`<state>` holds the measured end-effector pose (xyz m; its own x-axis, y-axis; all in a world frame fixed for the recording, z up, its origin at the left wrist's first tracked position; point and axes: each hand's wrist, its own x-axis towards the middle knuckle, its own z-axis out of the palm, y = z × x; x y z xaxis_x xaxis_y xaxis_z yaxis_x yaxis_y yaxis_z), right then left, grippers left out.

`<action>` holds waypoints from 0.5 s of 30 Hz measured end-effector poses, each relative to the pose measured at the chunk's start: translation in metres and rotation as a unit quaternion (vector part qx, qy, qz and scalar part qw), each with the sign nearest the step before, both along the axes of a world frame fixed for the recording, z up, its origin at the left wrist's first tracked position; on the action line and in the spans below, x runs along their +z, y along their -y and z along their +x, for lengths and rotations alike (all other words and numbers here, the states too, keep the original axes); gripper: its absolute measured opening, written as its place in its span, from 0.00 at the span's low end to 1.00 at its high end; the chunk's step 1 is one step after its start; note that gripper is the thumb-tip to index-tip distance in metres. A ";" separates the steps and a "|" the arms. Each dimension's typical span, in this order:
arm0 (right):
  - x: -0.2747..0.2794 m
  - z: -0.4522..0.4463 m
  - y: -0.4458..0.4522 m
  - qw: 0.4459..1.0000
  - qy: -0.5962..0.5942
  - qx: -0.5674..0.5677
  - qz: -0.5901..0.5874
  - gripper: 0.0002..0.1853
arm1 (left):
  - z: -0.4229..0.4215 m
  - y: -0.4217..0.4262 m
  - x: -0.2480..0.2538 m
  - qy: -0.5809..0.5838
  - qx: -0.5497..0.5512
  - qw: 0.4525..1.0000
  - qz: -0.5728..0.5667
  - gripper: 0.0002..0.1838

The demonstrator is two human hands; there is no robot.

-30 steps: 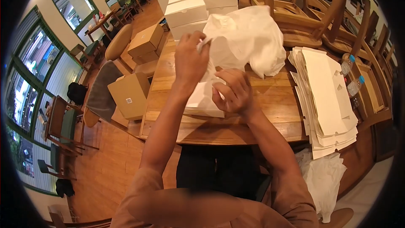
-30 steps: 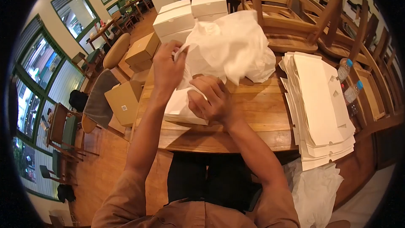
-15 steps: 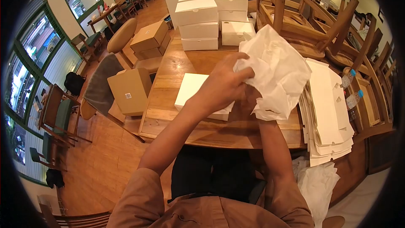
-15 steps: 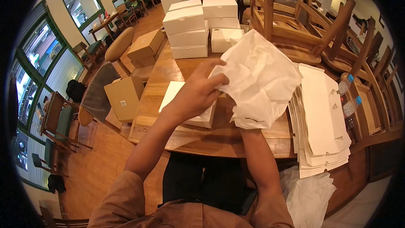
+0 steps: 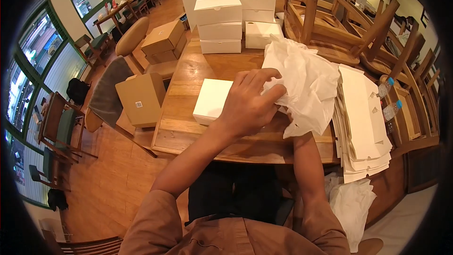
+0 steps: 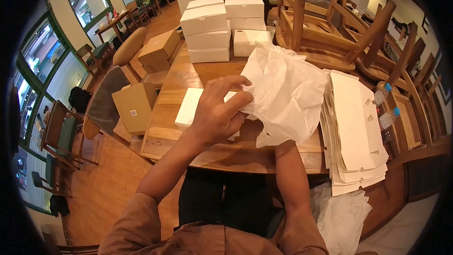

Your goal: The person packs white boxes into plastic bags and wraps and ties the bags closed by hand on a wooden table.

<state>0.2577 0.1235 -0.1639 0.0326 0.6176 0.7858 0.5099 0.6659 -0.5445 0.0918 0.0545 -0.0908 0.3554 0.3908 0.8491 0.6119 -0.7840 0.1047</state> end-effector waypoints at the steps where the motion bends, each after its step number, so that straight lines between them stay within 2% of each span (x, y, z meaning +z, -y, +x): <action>1: 0.001 0.001 0.000 1.000 0.001 0.001 -0.002 0.22 | 0.000 -0.001 0.001 -0.012 0.008 1.000 -0.019 0.16; 5: 0.000 0.002 0.001 1.000 -0.004 0.006 -0.006 0.22 | 0.000 -0.002 0.001 -0.011 -0.043 0.997 -0.063 0.16; 7: 0.000 0.001 0.002 1.000 -0.005 0.007 -0.008 0.23 | 0.000 -0.002 0.003 -0.006 -0.103 0.986 -0.133 0.17; 14: -0.003 0.001 0.004 1.000 -0.011 0.013 -0.017 0.24 | -0.008 0.000 -0.001 -0.022 -0.160 0.972 -0.170 0.14; 15: -0.003 0.001 0.004 1.000 -0.011 0.014 -0.018 0.24 | -0.010 0.001 -0.002 -0.035 -0.147 0.979 -0.134 0.13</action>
